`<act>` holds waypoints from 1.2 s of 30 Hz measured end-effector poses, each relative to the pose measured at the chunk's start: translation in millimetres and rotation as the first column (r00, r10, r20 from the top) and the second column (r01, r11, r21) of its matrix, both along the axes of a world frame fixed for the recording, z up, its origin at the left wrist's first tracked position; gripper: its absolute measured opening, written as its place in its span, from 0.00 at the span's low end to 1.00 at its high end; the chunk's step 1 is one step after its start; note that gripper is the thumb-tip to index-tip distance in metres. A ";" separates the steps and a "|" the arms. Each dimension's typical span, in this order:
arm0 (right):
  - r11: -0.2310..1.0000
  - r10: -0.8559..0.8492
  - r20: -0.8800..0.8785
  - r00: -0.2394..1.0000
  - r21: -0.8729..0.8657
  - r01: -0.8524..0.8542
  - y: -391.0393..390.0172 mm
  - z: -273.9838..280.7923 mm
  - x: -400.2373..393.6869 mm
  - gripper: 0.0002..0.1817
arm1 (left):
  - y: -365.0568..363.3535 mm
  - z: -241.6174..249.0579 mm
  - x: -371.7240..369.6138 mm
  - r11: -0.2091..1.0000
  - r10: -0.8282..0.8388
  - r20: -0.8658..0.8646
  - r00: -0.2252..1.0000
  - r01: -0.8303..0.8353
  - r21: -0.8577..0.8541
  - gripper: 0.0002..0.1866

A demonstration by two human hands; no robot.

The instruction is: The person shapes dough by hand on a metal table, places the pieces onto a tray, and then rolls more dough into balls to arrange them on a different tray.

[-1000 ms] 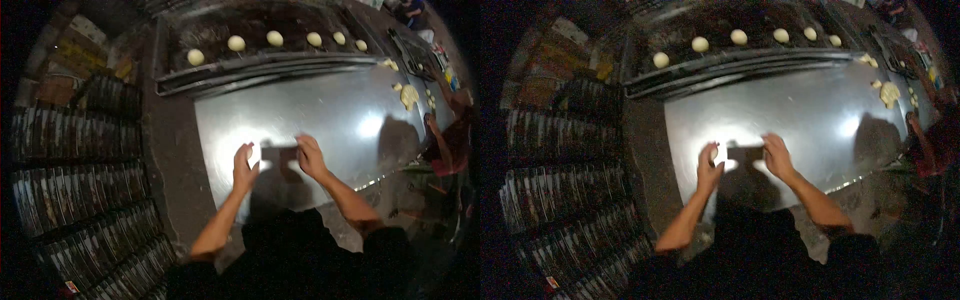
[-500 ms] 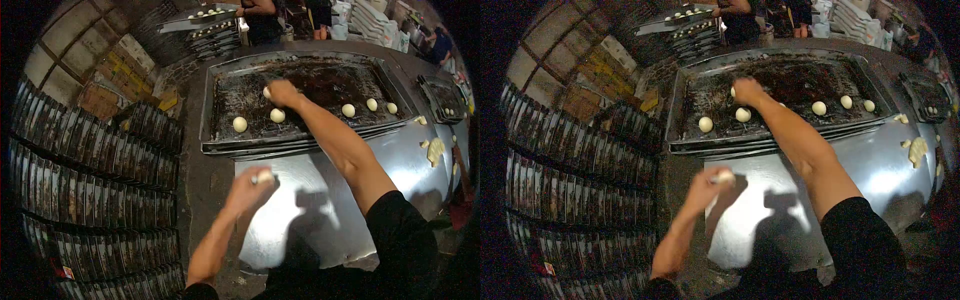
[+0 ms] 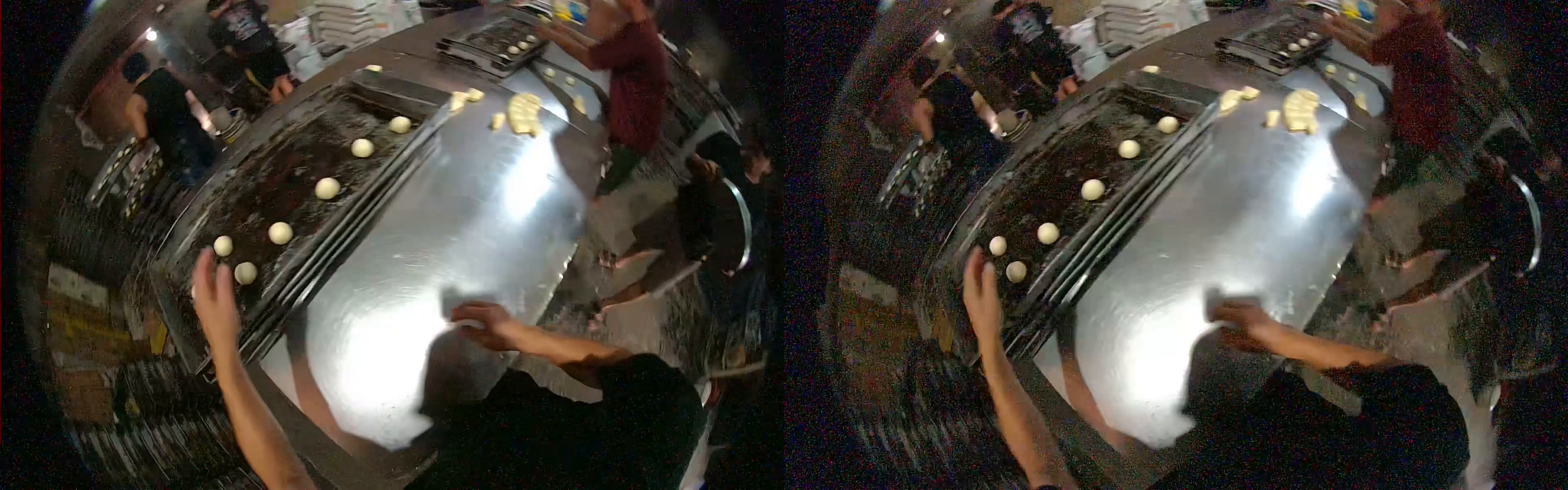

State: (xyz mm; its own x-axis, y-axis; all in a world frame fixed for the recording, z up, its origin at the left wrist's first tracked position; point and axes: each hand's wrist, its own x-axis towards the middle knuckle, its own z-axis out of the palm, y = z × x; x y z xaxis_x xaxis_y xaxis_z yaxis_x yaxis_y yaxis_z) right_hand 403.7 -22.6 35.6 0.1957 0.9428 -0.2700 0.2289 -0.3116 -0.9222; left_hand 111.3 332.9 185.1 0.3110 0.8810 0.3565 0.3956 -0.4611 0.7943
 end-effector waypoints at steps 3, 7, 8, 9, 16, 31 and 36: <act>0.997 0.074 0.521 0.850 -0.051 -0.056 -97.7 28.6 14.5 0.18 | -119.3 -33.5 35.2 0.960 -0.280 -0.077 0.957 0.281 -0.001 0.24; 0.976 -0.216 0.192 0.957 0.039 0.213 -148.9 24.4 -17.3 0.19 | -279.1 -122.0 68.4 0.786 -0.374 0.136 0.918 0.391 -0.479 0.21; 0.957 -0.242 -0.043 0.969 0.157 0.246 -148.5 21.8 -22.5 0.19 | -311.5 -129.1 68.3 0.700 -0.360 0.267 0.894 0.448 -0.557 0.21; 0.957 -0.236 -0.042 0.971 0.162 0.239 -142.6 28.8 -28.5 0.19 | -338.3 -123.6 63.7 0.651 -0.358 0.248 0.900 0.431 -0.624 0.22; 0.889 0.122 0.312 0.942 0.389 -0.244 -82.2 66.9 -30.6 0.14 | -403.4 -133.5 23.1 0.638 -0.251 0.081 0.965 0.227 -0.736 0.18; 0.827 0.205 0.526 0.825 0.357 -0.434 -64.7 61.2 -26.1 0.13 | -384.8 -164.0 26.1 0.838 -0.051 0.111 0.992 0.104 -0.536 0.21; 0.811 0.262 0.502 0.824 0.348 -0.470 -91.9 47.7 -35.9 0.12 | -385.1 -165.8 56.0 0.638 -0.081 0.345 0.935 0.315 -0.703 0.24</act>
State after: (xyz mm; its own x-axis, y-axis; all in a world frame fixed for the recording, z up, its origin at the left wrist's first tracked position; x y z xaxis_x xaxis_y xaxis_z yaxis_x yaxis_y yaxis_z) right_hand 367.7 -114.5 83.2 -0.1968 0.9570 0.2131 0.6264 0.2900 -0.7236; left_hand 167.3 -52.2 19.3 0.5099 0.8100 -0.2898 0.0954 0.2816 0.9548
